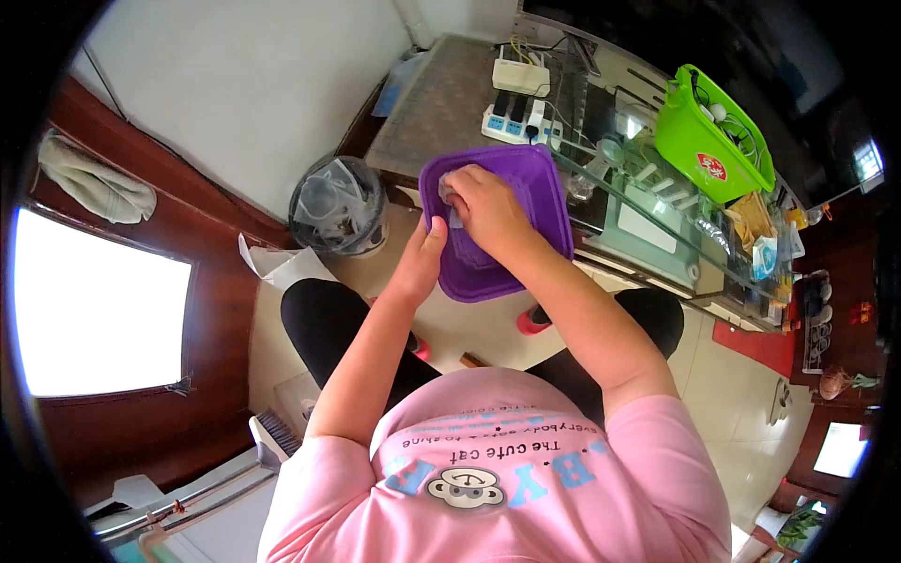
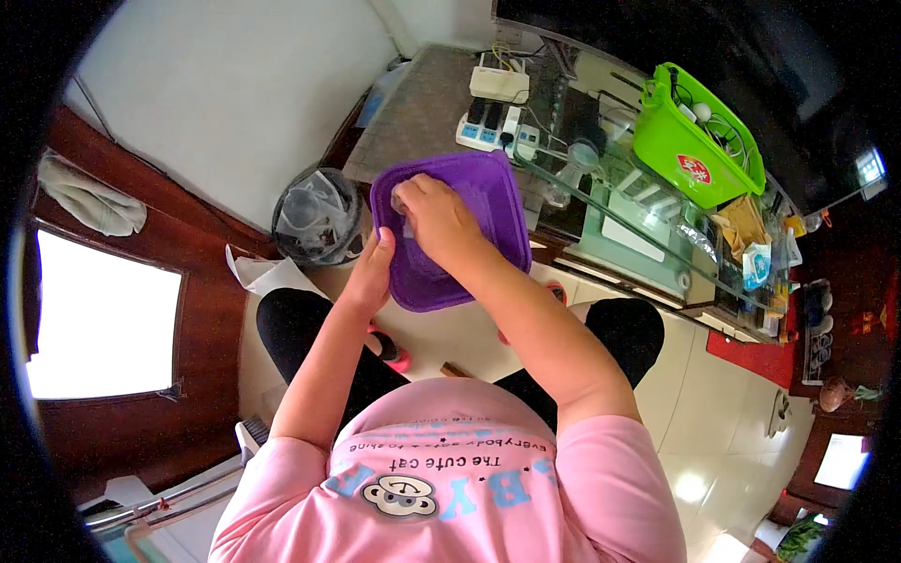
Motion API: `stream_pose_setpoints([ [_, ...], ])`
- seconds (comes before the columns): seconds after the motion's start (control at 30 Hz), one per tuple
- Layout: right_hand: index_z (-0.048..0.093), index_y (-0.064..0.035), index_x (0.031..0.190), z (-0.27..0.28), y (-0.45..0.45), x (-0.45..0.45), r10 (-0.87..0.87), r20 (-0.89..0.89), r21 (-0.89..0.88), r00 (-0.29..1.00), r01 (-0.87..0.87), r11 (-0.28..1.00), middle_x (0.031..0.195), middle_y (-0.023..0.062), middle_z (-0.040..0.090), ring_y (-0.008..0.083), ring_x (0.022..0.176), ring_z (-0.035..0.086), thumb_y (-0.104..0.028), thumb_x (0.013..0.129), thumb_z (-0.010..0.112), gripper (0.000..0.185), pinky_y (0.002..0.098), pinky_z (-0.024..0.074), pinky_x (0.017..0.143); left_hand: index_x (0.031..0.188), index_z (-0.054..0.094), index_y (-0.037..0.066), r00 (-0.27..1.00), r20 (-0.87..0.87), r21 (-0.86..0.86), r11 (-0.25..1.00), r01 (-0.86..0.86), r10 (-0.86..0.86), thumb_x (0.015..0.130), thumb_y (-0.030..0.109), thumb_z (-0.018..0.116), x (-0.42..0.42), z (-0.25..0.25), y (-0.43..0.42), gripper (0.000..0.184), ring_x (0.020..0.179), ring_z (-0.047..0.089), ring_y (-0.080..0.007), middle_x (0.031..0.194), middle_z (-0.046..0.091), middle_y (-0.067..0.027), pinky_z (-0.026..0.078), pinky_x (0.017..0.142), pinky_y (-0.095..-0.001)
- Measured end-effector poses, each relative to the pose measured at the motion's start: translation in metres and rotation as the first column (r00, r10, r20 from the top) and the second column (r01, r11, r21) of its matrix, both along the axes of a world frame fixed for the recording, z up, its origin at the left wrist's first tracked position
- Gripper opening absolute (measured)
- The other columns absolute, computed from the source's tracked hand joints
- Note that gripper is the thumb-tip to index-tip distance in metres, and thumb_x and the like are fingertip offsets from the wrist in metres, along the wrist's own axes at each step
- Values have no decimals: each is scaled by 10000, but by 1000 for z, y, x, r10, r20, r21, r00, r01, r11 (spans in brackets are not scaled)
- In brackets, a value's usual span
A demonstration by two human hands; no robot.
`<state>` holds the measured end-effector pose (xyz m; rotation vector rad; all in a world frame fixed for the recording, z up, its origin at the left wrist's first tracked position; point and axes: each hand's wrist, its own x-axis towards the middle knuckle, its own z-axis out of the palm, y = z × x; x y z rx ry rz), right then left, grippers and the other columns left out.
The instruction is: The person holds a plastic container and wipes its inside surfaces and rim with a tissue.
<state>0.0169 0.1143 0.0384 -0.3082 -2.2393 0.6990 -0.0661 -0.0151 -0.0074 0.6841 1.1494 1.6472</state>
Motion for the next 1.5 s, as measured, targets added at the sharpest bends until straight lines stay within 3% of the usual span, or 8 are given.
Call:
stream_pose_setpoints([
  [0.27,581,-18,876,-12,15,-5,154,332,114,931,-201,973,857,156,615,369,788,595,27,759,607,128,415,484,669,1457,250,7,988,152,-30,1000,-6,11,1019,422,358,-9,-9,-12,613,1261,406,-179,1402,405,-104,323,1065,-319],
  [0.37,610,-30,845,2,15,-10,168,293,-127,941,-136,983,839,167,605,363,840,596,-35,782,566,77,437,481,716,1441,287,51,993,109,-80,996,-29,38,1000,462,375,-17,-9,-12,609,1225,475,-209,1380,444,-106,391,1033,-347],
  [0.57,639,-21,883,-22,15,-61,27,104,104,994,-38,994,840,152,623,351,803,613,24,756,612,137,402,500,701,1446,276,22,986,159,-118,992,-40,59,1001,465,375,-51,5,-16,635,1265,434,-201,1401,427,-114,359,1054,-341],
  [0.73,618,-26,814,-41,8,-110,144,164,55,976,-154,986,819,151,600,357,819,583,3,749,569,86,426,474,733,1448,279,8,991,-113,-106,990,-89,77,1011,450,370,-100,-22,-21,629,1224,400,-149,1353,450,-84,318,1044,-292],
  [1.07,633,-31,881,-55,-7,-131,491,361,-111,793,-486,867,844,135,602,330,838,587,-13,771,575,126,388,478,767,1438,293,-4,968,107,-98,971,-219,229,1010,461,361,-150,-59,-24,635,1254,379,-160,1380,428,-84,295,1067,-299],
  [1.13,643,-25,909,-26,-4,-149,276,241,-201,930,-231,952,845,130,612,323,802,600,8,763,628,151,375,495,716,1437,284,-18,956,154,-81,967,-242,252,1007,470,357,-158,-69,-28,654,1275,369,-167,1398,412,-92,287,1078,-299],
  [1.3,633,-20,896,-57,0,-200,305,155,139,940,-326,935,820,152,591,348,772,586,34,733,631,171,408,482,673,1435,281,-26,954,118,3,961,-276,274,1008,471,355,-168,-81,-30,660,1275,369,-167,1396,412,-96,286,1077,-297],
  [1.5,600,-12,834,-80,-37,-206,363,303,51,881,-396,917,849,179,578,385,841,561,-35,792,502,109,463,459,770,1438,293,38,918,-10,14,918,-395,395,992,484,363,-179,-82,-41,635,1229,439,-170,1372,439,-72,348,1049,-323],
])
